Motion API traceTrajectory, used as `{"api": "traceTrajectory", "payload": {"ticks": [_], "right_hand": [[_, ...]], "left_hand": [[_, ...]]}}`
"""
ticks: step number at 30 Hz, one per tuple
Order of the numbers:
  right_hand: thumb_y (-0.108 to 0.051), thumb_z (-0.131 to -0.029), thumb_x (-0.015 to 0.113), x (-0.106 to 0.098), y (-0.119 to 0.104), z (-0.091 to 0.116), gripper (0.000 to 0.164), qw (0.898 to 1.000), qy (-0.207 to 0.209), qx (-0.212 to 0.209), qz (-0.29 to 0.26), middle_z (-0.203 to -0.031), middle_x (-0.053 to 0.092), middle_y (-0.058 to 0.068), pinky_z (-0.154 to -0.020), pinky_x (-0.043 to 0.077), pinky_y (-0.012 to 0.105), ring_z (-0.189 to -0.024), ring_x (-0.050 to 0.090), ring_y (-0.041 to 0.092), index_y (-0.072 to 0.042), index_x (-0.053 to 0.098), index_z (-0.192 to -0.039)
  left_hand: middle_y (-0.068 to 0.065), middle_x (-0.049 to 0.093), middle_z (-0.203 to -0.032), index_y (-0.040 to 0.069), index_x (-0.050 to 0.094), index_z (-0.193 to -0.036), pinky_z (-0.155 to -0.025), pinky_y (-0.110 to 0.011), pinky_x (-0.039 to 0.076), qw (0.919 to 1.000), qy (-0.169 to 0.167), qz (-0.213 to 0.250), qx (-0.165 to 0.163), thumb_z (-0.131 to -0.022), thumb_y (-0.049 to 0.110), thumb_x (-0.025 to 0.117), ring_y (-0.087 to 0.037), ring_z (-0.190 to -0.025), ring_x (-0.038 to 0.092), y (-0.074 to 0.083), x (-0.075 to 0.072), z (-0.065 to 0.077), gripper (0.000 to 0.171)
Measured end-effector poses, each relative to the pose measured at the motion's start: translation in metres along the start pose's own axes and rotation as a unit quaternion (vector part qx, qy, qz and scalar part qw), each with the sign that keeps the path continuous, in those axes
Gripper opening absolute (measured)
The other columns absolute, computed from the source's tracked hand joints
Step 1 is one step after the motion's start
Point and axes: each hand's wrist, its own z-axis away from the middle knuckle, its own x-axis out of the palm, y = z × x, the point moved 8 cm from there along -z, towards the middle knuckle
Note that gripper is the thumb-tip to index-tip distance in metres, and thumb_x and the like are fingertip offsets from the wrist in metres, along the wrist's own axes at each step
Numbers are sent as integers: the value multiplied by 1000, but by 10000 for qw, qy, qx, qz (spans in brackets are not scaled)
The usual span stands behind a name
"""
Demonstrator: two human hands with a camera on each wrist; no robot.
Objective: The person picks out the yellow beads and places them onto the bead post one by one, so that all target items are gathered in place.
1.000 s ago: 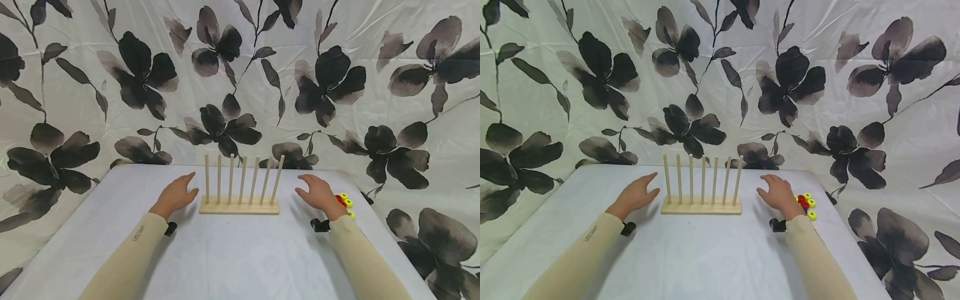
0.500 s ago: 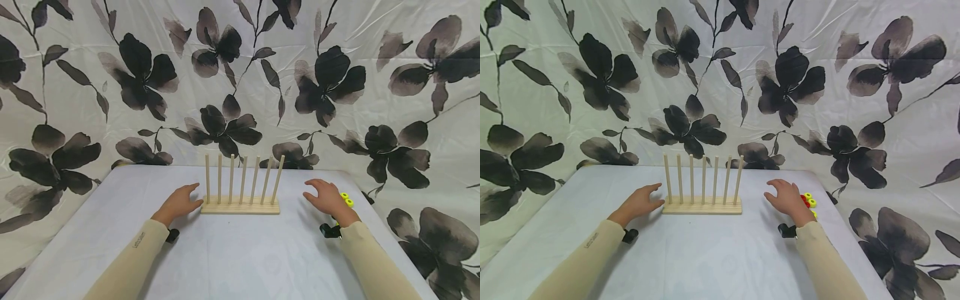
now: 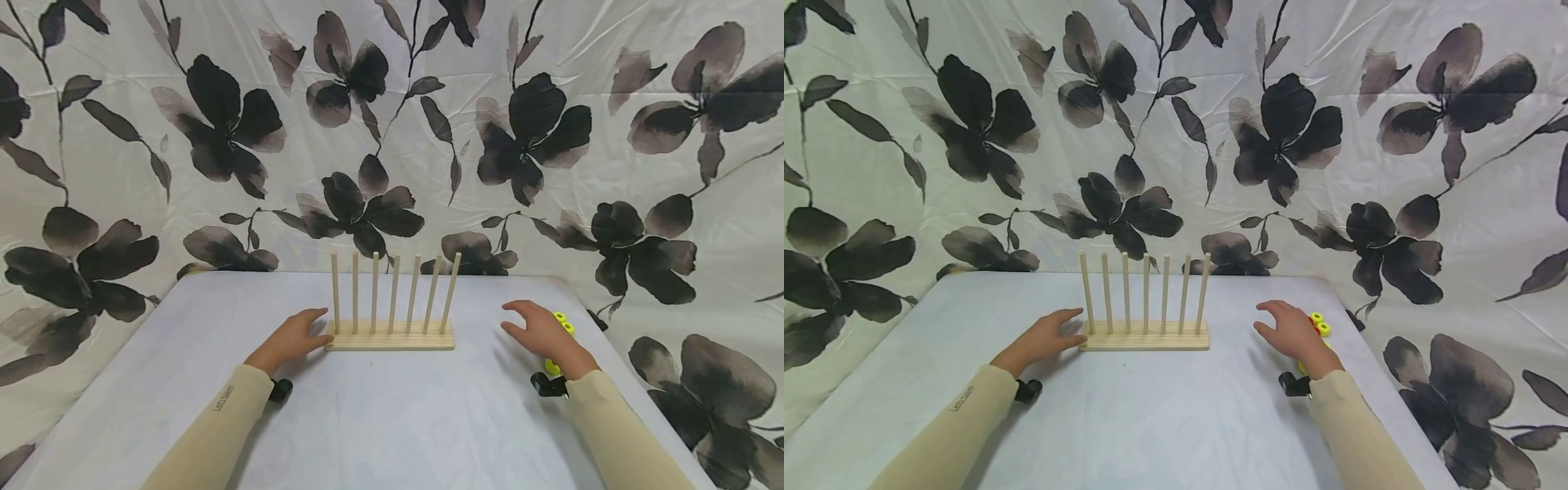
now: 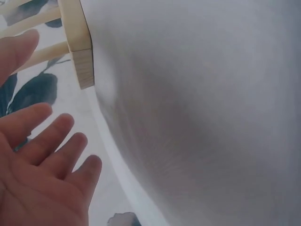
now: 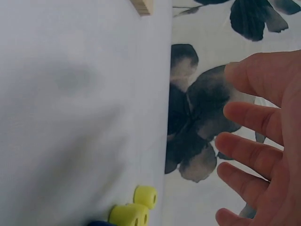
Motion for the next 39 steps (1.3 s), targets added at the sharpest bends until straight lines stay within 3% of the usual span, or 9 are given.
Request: {"api": "traceTrajectory", "payload": {"ticks": [18, 22, 31, 39], "right_hand": [[-33, -95, 59, -3, 16, 21, 45, 9998, -199, -75, -25, -139, 52, 22, -109, 35, 61, -133, 42, 44, -6, 58, -131], [-28, -93, 62, -2, 20, 27, 41, 9995, -285, -110, 0, -133, 58, 20, -106, 39, 60, -127, 48, 42, -4, 60, -127], [-26, -89, 69, 5, 41, 36, 39, 9981, -566, 232, 50, -126, 60, 18, -98, 46, 59, -115, 54, 39, -7, 64, -122], [-20, -86, 72, 8, 57, 44, 33, 9967, -700, 411, -84, -106, 69, 9, -89, 53, 50, -93, 59, 24, -3, 67, -114]], "left_hand": [[-23, 42, -149, 1, 37, -147, -114, -56, 31, 9987, -439, 250, 5, -92, 30, 66, -42, -141, 34, 1, 10, -4, 68], [-23, 46, -146, 0, 39, -146, -113, -56, 33, 9985, -509, 218, 22, -93, 28, 64, -41, -138, 38, 1, 13, -7, 65], [-23, 46, -145, -2, 39, -145, -113, -55, 34, 9975, -657, 245, 46, -93, 26, 65, -41, -138, 40, -2, 21, -10, 64], [-21, 44, -148, 2, 38, -147, -115, -54, 32, 9961, -799, 312, 186, -89, 30, 70, -39, -140, 38, 1, 25, -11, 73]]}}
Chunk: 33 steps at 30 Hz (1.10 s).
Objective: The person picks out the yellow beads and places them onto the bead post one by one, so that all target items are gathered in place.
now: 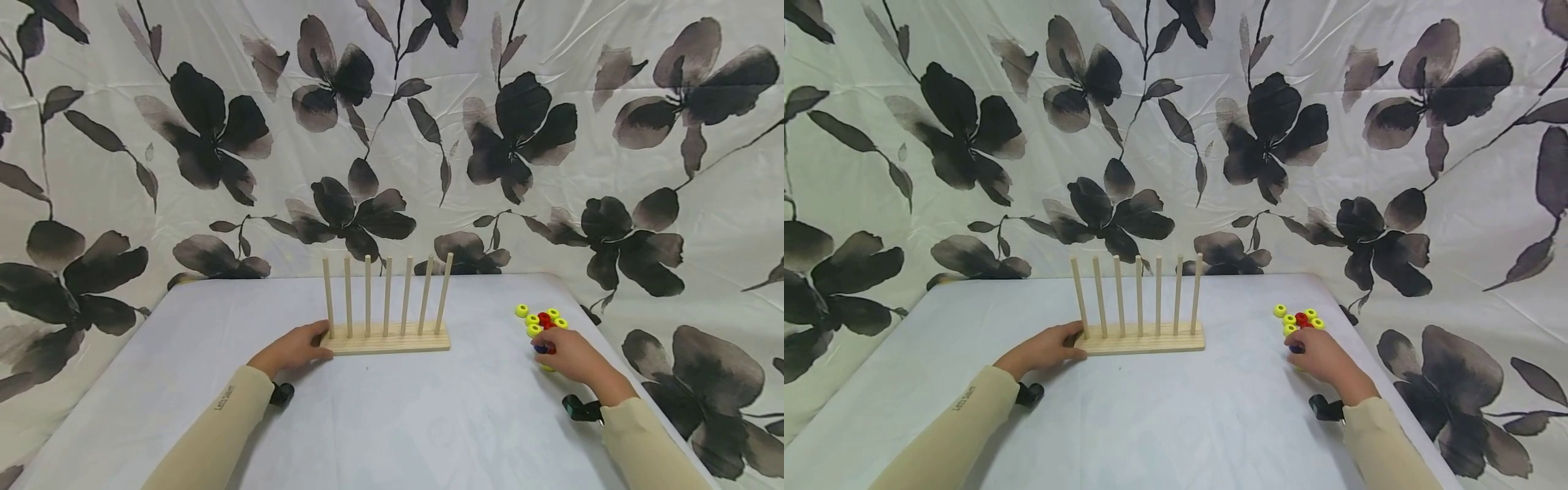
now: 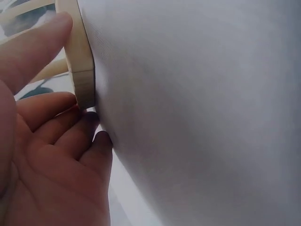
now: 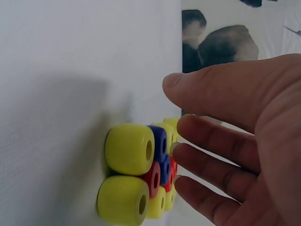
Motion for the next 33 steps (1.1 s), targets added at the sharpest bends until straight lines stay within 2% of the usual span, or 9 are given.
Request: {"api": "traceTrajectory", "payload": {"ticks": [9, 15, 19, 25, 33], "right_hand": [[-14, -85, 71, 5, 15, 0, 28, 9991, -238, 349, 42, -100, 66, 7, -87, 53, 48, -88, 54, 23, -3, 68, -111], [-12, -83, 72, 7, 19, 1, 27, 9979, -326, 517, 225, -97, 66, 6, -87, 54, 50, -88, 54, 23, -4, 69, -108], [-11, -82, 73, 7, 19, 2, 28, 9973, -309, 584, 312, -101, 66, 8, -91, 52, 54, -91, 55, 25, -5, 69, -109], [-10, -82, 73, 11, 18, 3, 29, 9966, -325, 635, 409, -108, 67, 10, -95, 48, 59, -97, 56, 29, -7, 70, -110], [-9, -83, 72, 11, 10, 5, 27, 9981, -258, 419, 376, -111, 66, 11, -96, 48, 59, -99, 57, 29, -6, 69, -110]], "left_hand": [[-23, 42, -149, -2, 40, -144, -114, -54, 32, 9988, -26, -429, 224, -93, 30, 65, -40, -139, 37, 2, -3, 0, 66], [-23, 40, -149, -4, 41, -143, -115, -54, 31, 9981, -41, -574, 233, -93, 32, 65, -41, -140, 36, 4, -3, -1, 66], [-23, 41, -149, -4, 42, -143, -115, -54, 31, 9986, -8, -469, 250, -92, 33, 66, -41, -140, 36, 5, -3, -1, 67], [-20, 40, -151, 0, 41, -145, -116, -53, 30, 9996, 55, -273, 32, -90, 35, 68, -39, -141, 35, -6, -4, -1, 71], [-17, 42, -151, 5, 39, -148, -116, -54, 29, 9998, 40, 82, -172, -89, 39, 68, -38, -142, 34, -16, -1, -1, 75]]}}
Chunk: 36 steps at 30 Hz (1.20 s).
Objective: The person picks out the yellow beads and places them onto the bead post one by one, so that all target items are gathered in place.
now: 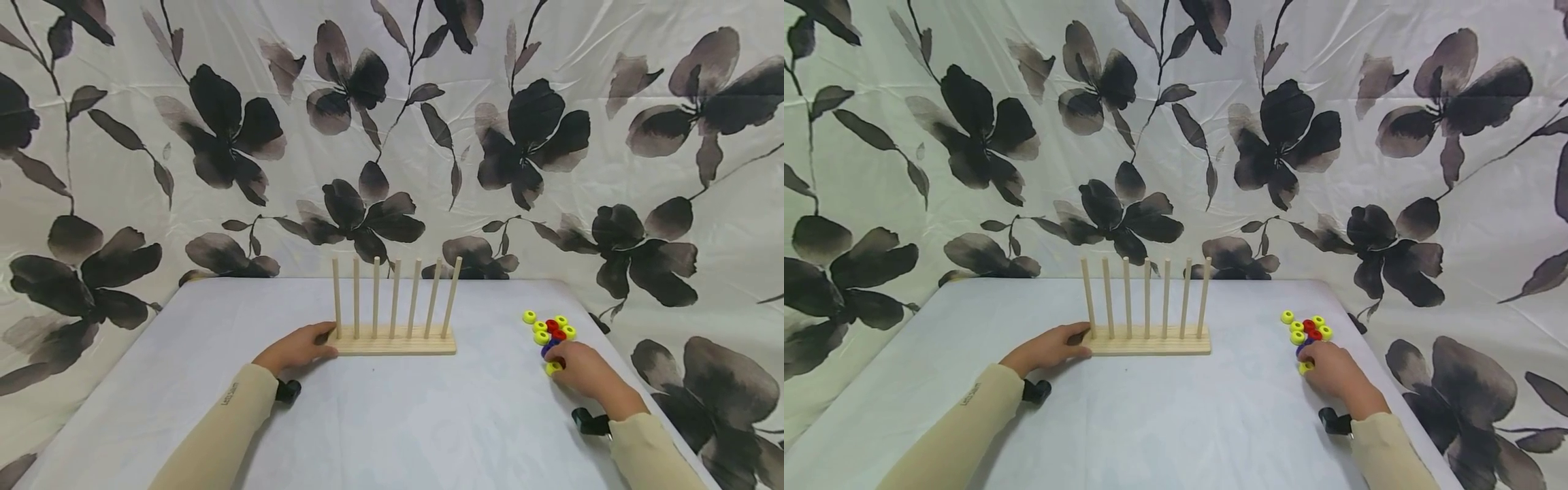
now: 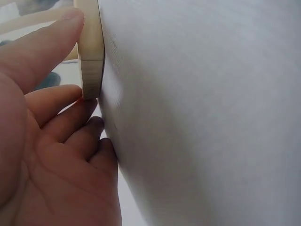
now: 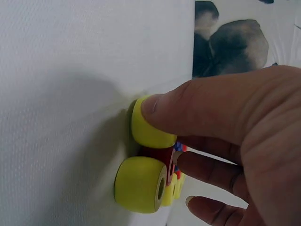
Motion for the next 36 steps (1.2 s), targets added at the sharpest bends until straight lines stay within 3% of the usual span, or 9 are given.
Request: {"api": "traceTrajectory", "payload": {"ticks": [11, 16, 21, 27, 36], "right_hand": [[-16, -85, 70, -5, -26, 0, 29, 9934, 598, -738, -649, -115, 66, 9, -95, 50, 53, -106, 59, 29, -9, 69, -113], [-16, -87, 70, -8, -41, -3, 30, 9816, 737, -1107, -1372, -113, 67, 7, -85, 57, 39, -102, 64, 25, -7, 67, -116], [-16, -88, 71, -9, -52, -7, 32, 9718, 662, -1184, -1930, -120, 63, 9, -86, 59, 37, -109, 64, 30, -7, 66, -118], [-17, -89, 69, -14, -64, -9, 29, 9652, 737, -1357, -2110, -123, 62, 9, -88, 58, 37, -113, 63, 31, -12, 66, -117], [-15, -89, 68, -25, -84, -11, 31, 9644, 754, -1329, -2158, -128, 61, 11, -89, 58, 39, -118, 61, 33, -15, 66, -120]], "left_hand": [[-19, 41, -151, 5, 38, -148, -116, -56, 28, 9997, -24, 251, -75, -88, 37, 70, -40, -143, 32, -1, 2, 4, 75], [-20, 40, -151, 4, 38, -148, -116, -55, 28, 9999, -2, 116, -7, -88, 39, 69, -40, -142, 33, 0, 3, 5, 76], [-22, 38, -152, 5, 36, -149, -115, -56, 29, 10000, 13, -43, 46, -88, 41, 68, -41, -142, 32, -2, 3, 4, 77], [-20, 38, -153, 7, 36, -149, -116, -56, 29, 10000, 10, -80, 1, -88, 42, 68, -41, -143, 32, -4, 2, 4, 77], [-17, 40, -152, 10, 40, -148, -116, -55, 29, 9999, 65, -62, -65, -87, 44, 69, -39, -143, 32, -8, 0, 1, 76]]}}
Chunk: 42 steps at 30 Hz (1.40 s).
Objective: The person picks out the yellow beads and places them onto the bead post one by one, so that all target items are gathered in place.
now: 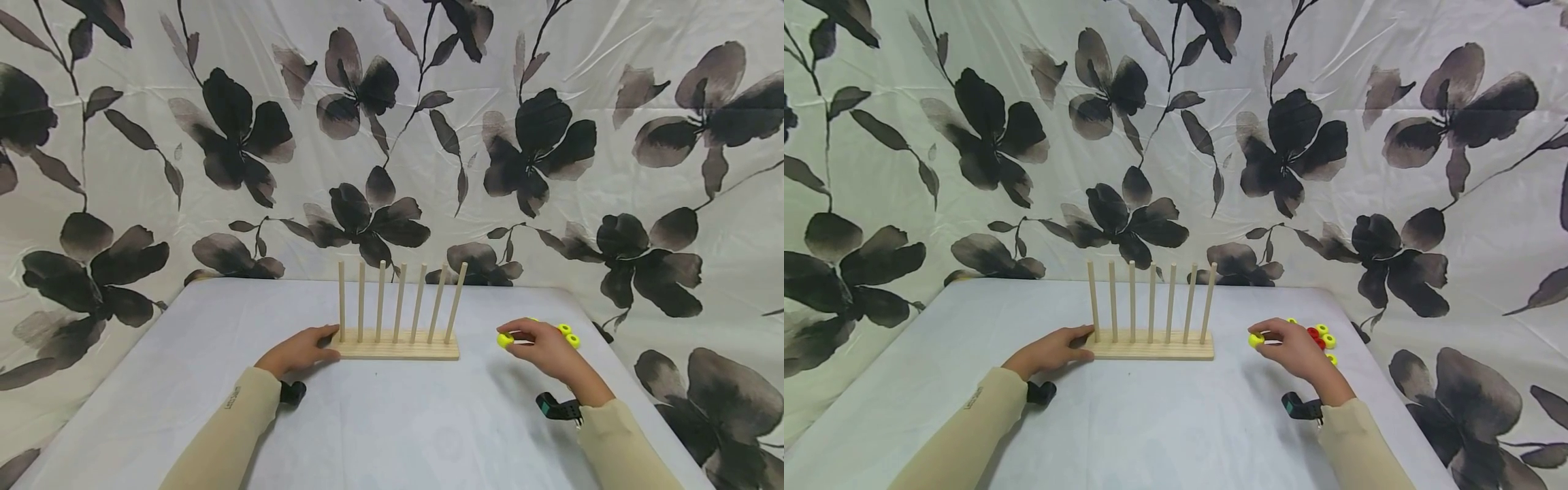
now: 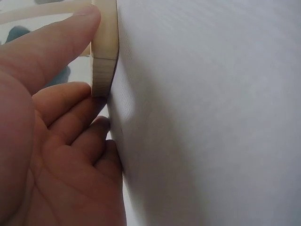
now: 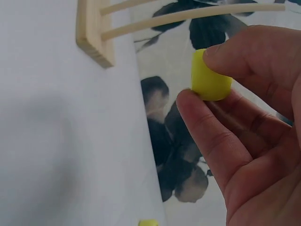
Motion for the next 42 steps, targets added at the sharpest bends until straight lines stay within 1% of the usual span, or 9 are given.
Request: {"api": "traceTrajectory", "payload": {"ticks": [2, 8, 14, 18, 23, 30, 34, 37, 42], "right_hand": [[-13, -90, 66, 0, -4, -2, 32, 9999, -42, -23, -96, -129, 60, 11, -90, 58, 39, -119, 60, 33, -15, 65, -121], [-12, -90, 65, 1, -22, -8, 31, 9988, -167, -346, -296, -128, 61, 11, -91, 57, 41, -119, 60, 33, -13, 65, -121], [-12, -91, 64, 5, -42, -14, 30, 9975, -262, -577, -307, -127, 61, 9, -91, 57, 39, -117, 61, 30, -15, 66, -120], [-12, -91, 65, 6, -56, -17, 30, 9964, -268, -750, -298, -126, 61, 9, -92, 57, 40, -116, 62, 30, -14, 65, -121], [-12, -90, 67, 6, -72, -22, 32, 9948, -271, -936, -308, -125, 62, 9, -92, 57, 37, -115, 63, 30, -12, 65, -122], [-12, -90, 67, 6, -94, -28, 31, 9904, -287, -1308, -332, -122, 64, 11, -89, 58, 32, -112, 65, 28, -9, 66, -120], [-13, -90, 67, 6, -104, -33, 31, 9897, -332, -1372, -236, -122, 64, 7, -88, 58, 31, -112, 65, 25, -12, 66, -120], [-14, -90, 69, 6, -114, -37, 31, 9881, -328, -1500, -87, -121, 65, 6, -88, 58, 32, -111, 66, 23, -15, 66, -121], [-11, -89, 70, 6, -132, -41, 33, 9823, -319, -1845, -57, -119, 65, 8, -88, 58, 32, -110, 66, 24, -12, 66, -121]], "left_hand": [[-17, 40, -152, 10, 40, -148, -116, -55, 29, 10000, -1, 19, -7, -86, 44, 70, -39, -143, 32, -1, 0, 0, 77], [-16, 40, -153, 10, 41, -148, -117, -55, 28, 9998, 2, 171, -58, -85, 42, 71, -38, -144, 32, -1, -2, 2, 77], [-17, 38, -153, 8, 41, -147, -118, -54, 25, 9992, 75, 364, -146, -84, 35, 74, -38, -145, 29, 1, -3, 4, 76], [-17, 36, -154, 8, 40, -147, -119, -54, 24, 9991, 92, 372, -182, -84, 33, 74, -39, -145, 28, 2, -3, 3, 76], [-17, 36, -154, 8, 39, -148, -119, -53, 24, 9991, 102, 394, -141, -84, 33, 75, -38, -145, 27, 1, -3, 1, 77], [-21, 33, -154, 4, 37, -148, -119, -55, 22, 9986, 24, 523, -50, -84, 29, 75, -41, -145, 25, 2, -1, 2, 78], [-20, 33, -155, 4, 36, -148, -119, -55, 22, 9987, 12, 513, -74, -85, 28, 74, -40, -146, 25, 1, 0, 2, 78], [-21, 33, -154, 4, 36, -148, -119, -55, 22, 9988, 1, 482, -55, -85, 28, 74, -40, -145, 25, 1, 0, 2, 77], [-21, 33, -154, 3, 36, -148, -118, -55, 23, 9989, -14, 466, 23, -86, 28, 74, -40, -145, 26, 1, 1, 1, 77]]}}
